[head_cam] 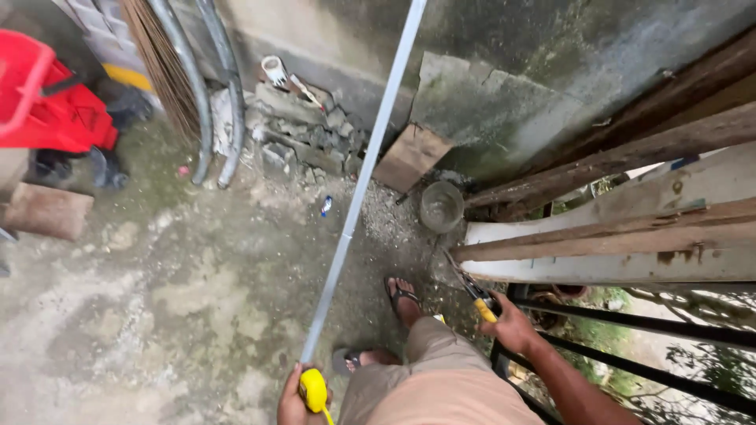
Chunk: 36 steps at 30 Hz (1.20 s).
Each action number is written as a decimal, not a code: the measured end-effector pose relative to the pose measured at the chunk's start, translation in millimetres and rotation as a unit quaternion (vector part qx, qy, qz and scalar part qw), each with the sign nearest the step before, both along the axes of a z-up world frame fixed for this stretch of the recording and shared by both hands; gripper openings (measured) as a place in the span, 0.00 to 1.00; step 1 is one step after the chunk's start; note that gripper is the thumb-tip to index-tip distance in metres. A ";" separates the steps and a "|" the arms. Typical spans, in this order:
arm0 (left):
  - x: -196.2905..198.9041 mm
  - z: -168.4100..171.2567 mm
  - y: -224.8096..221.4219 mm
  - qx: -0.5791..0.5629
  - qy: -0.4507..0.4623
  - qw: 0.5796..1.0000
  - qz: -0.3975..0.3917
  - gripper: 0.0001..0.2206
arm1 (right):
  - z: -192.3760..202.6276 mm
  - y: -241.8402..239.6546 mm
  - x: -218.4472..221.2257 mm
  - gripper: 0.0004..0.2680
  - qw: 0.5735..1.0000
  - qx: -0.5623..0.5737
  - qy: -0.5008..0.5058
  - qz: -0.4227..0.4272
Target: Measuring a metal stud with a tape measure and cutting it to size using tin snips
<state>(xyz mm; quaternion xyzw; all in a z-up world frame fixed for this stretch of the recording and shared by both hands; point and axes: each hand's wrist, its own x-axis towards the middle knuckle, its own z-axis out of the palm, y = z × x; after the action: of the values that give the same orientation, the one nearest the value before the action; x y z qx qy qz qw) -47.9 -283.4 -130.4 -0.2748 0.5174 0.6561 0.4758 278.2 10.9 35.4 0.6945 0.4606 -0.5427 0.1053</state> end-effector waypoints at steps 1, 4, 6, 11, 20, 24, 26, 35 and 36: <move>-5.6 -6.3 -5.2 0.005 0.005 1.000 -0.001 0.12 | -10.5 -4.2 8.2 0.38 1.000 0.005 0.005 -0.001; -18.8 -18.3 -9.9 -0.017 -0.057 0.998 0.008 0.12 | -41.5 -13.6 30.5 0.39 0.999 0.018 -0.033 0.007; -24.3 -13.8 -5.1 -0.020 -0.049 0.998 0.017 0.13 | -61.0 -23.8 43.1 0.39 0.999 0.022 -0.037 -0.018; -35.5 5.5 7.1 0.102 -0.016 0.995 -0.010 0.15 | -82.6 -38.7 49.7 0.37 0.991 0.029 -0.024 -0.132; -50.9 19.0 15.5 0.055 -0.031 0.993 -0.099 0.24 | -60.2 -23.9 22.7 0.37 0.965 0.034 0.057 -0.253; -70.4 -87.9 -1.8 0.092 0.095 0.983 -0.130 0.26 | -84.3 5.2 14.8 0.36 0.939 0.040 0.103 -0.326; -68.3 -121.9 3.0 0.076 0.158 0.981 -0.081 0.24 | -101.5 20.5 15.7 0.36 0.944 0.030 0.094 -0.315; -96.9 -38.9 134.0 -0.009 0.402 0.914 -0.053 0.17 | -148.8 134.4 23.2 0.39 0.973 -0.030 0.021 -0.227; -82.6 75.2 187.2 0.060 0.152 0.985 0.058 0.15 | -151.3 142.6 25.0 0.38 0.972 -0.027 0.032 -0.233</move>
<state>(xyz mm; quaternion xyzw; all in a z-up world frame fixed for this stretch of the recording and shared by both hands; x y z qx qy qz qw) -130.5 -96.2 -55.3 -0.1721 0.5264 0.7467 0.3685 303.2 153.5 -115.9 0.7618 0.2749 -0.5863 -0.0199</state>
